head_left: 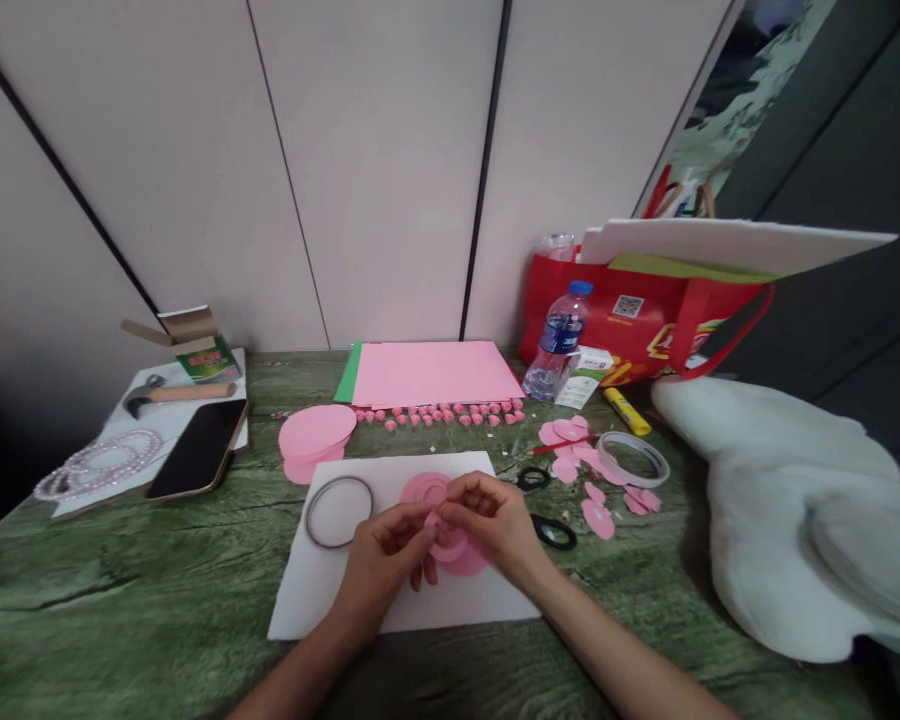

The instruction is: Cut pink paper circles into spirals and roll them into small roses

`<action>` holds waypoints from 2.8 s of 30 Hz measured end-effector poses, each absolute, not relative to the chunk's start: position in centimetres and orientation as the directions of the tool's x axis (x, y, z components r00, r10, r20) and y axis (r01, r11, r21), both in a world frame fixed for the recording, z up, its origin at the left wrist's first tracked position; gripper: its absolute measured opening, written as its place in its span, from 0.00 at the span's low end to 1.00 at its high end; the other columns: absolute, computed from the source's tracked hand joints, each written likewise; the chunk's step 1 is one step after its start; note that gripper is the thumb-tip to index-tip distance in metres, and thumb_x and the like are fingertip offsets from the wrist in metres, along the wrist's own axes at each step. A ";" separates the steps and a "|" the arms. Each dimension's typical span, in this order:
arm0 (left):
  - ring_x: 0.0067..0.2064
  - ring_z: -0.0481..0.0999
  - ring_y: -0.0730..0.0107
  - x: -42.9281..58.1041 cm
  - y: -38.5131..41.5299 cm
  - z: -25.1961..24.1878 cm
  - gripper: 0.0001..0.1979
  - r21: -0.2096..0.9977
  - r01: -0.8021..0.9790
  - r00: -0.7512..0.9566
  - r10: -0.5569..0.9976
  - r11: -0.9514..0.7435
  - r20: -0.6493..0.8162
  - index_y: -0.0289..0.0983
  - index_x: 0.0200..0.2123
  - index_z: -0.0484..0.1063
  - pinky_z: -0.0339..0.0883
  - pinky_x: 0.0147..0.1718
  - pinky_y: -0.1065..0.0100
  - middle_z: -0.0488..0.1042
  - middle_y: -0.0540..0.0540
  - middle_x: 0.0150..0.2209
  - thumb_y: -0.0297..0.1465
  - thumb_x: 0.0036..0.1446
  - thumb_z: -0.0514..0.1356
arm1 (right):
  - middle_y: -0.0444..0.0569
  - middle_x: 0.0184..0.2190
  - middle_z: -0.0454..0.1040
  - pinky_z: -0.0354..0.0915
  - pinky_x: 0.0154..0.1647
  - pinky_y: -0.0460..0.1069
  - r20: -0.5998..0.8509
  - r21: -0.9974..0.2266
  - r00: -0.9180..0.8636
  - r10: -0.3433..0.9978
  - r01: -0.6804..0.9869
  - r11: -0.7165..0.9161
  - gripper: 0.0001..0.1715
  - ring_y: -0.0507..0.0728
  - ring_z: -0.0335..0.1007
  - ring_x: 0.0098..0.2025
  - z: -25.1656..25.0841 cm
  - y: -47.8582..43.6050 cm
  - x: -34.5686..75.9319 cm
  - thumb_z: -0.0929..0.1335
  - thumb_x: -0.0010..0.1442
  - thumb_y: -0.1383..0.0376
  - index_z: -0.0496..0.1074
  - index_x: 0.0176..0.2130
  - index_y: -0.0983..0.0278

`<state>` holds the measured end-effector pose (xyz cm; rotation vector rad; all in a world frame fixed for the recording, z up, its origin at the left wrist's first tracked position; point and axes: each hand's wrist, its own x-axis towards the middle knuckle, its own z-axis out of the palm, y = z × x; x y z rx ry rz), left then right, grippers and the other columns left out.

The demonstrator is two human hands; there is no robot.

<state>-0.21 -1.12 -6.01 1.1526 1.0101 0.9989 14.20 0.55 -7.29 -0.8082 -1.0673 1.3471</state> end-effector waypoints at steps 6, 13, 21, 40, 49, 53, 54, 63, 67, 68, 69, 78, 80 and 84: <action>0.17 0.68 0.78 -0.2 -1.1 -5.7 0.16 0.982 -0.146 0.222 0.971 0.123 -0.088 0.32 0.38 0.72 0.58 0.13 0.76 0.73 0.48 0.25 0.34 0.46 0.62 | 0.43 0.21 0.74 0.66 0.25 0.44 0.141 -0.942 -0.080 0.987 -0.316 0.109 0.09 0.50 0.69 0.22 -7.0 0.4 14.3 0.73 0.44 0.64 0.73 0.28 0.65; 0.16 0.66 0.77 -0.5 -0.8 -6.2 0.16 0.979 -0.155 0.194 0.976 0.131 -0.100 0.31 0.38 0.72 0.57 0.14 0.76 0.70 0.51 0.16 0.35 0.47 0.62 | 0.49 0.34 0.77 0.69 0.34 0.47 0.206 -0.958 -0.080 0.975 -0.221 0.184 0.08 0.53 0.73 0.31 -6.7 0.2 14.4 0.70 0.49 0.63 0.76 0.31 0.63; 0.15 0.65 0.77 -0.3 -1.1 -6.0 0.19 0.982 -0.133 0.176 0.978 0.134 -0.110 0.30 0.38 0.73 0.56 0.14 0.75 0.69 0.50 0.14 0.37 0.45 0.62 | 0.45 0.22 0.75 0.68 0.28 0.46 0.174 -0.951 -0.110 0.979 -0.276 0.138 0.08 0.51 0.70 0.24 -7.1 0.2 14.2 0.71 0.47 0.63 0.74 0.31 0.64; 0.15 0.65 0.78 -0.3 -1.1 -6.0 0.16 0.977 -0.170 0.167 0.981 0.131 -0.102 0.31 0.36 0.72 0.55 0.13 0.76 0.71 0.50 0.18 0.37 0.46 0.62 | 0.43 0.21 0.72 0.66 0.27 0.46 0.151 -0.938 -0.102 0.983 -0.329 0.110 0.11 0.51 0.68 0.24 -7.6 0.4 14.2 0.73 0.44 0.63 0.70 0.27 0.65; 0.14 0.63 0.78 -0.1 -1.3 -5.8 0.17 0.980 -0.137 0.165 0.979 0.147 -0.124 0.31 0.38 0.73 0.55 0.13 0.75 0.68 0.53 0.13 0.37 0.45 0.62 | 0.45 0.25 0.72 0.65 0.24 0.45 0.144 -0.944 -0.085 0.986 -0.310 0.111 0.12 0.50 0.67 0.23 -7.5 0.5 14.2 0.74 0.42 0.63 0.68 0.24 0.65; 0.14 0.63 0.77 -0.3 -1.1 -6.0 0.18 0.980 -0.137 0.161 0.980 0.142 -0.119 0.31 0.38 0.74 0.55 0.13 0.75 0.69 0.52 0.14 0.37 0.45 0.62 | 0.45 0.22 0.74 0.65 0.24 0.45 0.144 -0.949 -0.091 0.985 -0.293 0.111 0.12 0.51 0.68 0.22 -7.7 0.4 14.2 0.73 0.43 0.62 0.69 0.25 0.65; 0.14 0.63 0.77 -0.3 -1.1 -6.0 0.18 0.981 -0.132 0.163 0.979 0.141 -0.119 0.31 0.38 0.74 0.55 0.13 0.75 0.69 0.52 0.13 0.37 0.45 0.62 | 0.45 0.20 0.73 0.65 0.24 0.46 0.141 -0.948 -0.102 0.985 -0.300 0.105 0.11 0.51 0.68 0.22 -7.7 0.4 14.2 0.73 0.44 0.62 0.69 0.26 0.65; 0.14 0.62 0.78 -0.4 -1.0 -6.3 0.18 0.984 -0.111 0.150 0.981 0.142 -0.125 0.30 0.36 0.74 0.55 0.14 0.75 0.67 0.52 0.11 0.38 0.45 0.62 | 0.45 0.19 0.74 0.67 0.25 0.48 0.129 -0.934 -0.113 0.985 -0.347 0.083 0.11 0.53 0.70 0.22 -7.0 0.3 14.0 0.73 0.43 0.62 0.71 0.26 0.65; 0.14 0.62 0.78 -0.4 -0.9 -6.1 0.17 0.984 -0.117 0.107 0.987 0.134 -0.121 0.31 0.34 0.73 0.54 0.14 0.76 0.68 0.52 0.11 0.38 0.44 0.63 | 0.46 0.22 0.76 0.69 0.29 0.48 0.149 -0.937 -0.118 0.982 -0.335 0.102 0.11 0.53 0.72 0.25 -6.9 0.2 13.9 0.72 0.46 0.60 0.73 0.30 0.65; 0.14 0.62 0.78 -0.5 -0.8 -6.1 0.16 0.984 -0.120 0.097 0.988 0.131 -0.119 0.31 0.33 0.73 0.54 0.14 0.76 0.68 0.52 0.11 0.38 0.44 0.62 | 0.46 0.23 0.76 0.69 0.30 0.48 0.153 -0.941 -0.117 0.981 -0.320 0.108 0.11 0.53 0.72 0.25 -6.9 0.2 13.9 0.71 0.47 0.60 0.73 0.31 0.64; 0.14 0.62 0.78 -0.5 -0.8 -6.1 0.16 0.984 -0.124 0.090 0.989 0.128 -0.117 0.31 0.33 0.73 0.54 0.14 0.76 0.67 0.52 0.11 0.38 0.44 0.62 | 0.46 0.23 0.76 0.69 0.30 0.48 0.156 -0.945 -0.117 0.981 -0.308 0.114 0.11 0.53 0.72 0.26 -6.9 0.1 13.9 0.71 0.47 0.60 0.74 0.32 0.64; 0.14 0.62 0.78 -0.5 -0.7 -6.6 0.16 0.985 -0.112 0.113 0.987 0.129 -0.117 0.30 0.33 0.73 0.54 0.14 0.76 0.68 0.52 0.11 0.38 0.45 0.62 | 0.46 0.23 0.76 0.68 0.29 0.47 0.164 -0.922 -0.149 0.975 -0.375 0.098 0.09 0.52 0.72 0.25 -7.3 0.3 13.9 0.72 0.47 0.64 0.74 0.31 0.65; 0.14 0.62 0.78 -0.5 -0.7 -6.7 0.16 0.988 -0.097 0.131 0.985 0.123 -0.110 0.30 0.34 0.73 0.54 0.14 0.76 0.68 0.52 0.11 0.38 0.46 0.61 | 0.46 0.22 0.75 0.67 0.28 0.46 0.158 -0.924 -0.148 0.976 -0.371 0.093 0.08 0.52 0.71 0.24 -7.4 0.3 13.9 0.72 0.46 0.65 0.73 0.30 0.65; 0.13 0.61 0.79 -0.6 -0.6 -6.8 0.17 0.993 -0.052 0.145 0.984 0.110 -0.101 0.29 0.35 0.73 0.54 0.14 0.76 0.68 0.52 0.11 0.38 0.46 0.61 | 0.44 0.20 0.74 0.67 0.26 0.44 0.147 -0.926 -0.145 0.978 -0.368 0.085 0.07 0.50 0.70 0.22 -7.4 0.3 13.9 0.72 0.45 0.66 0.71 0.27 0.65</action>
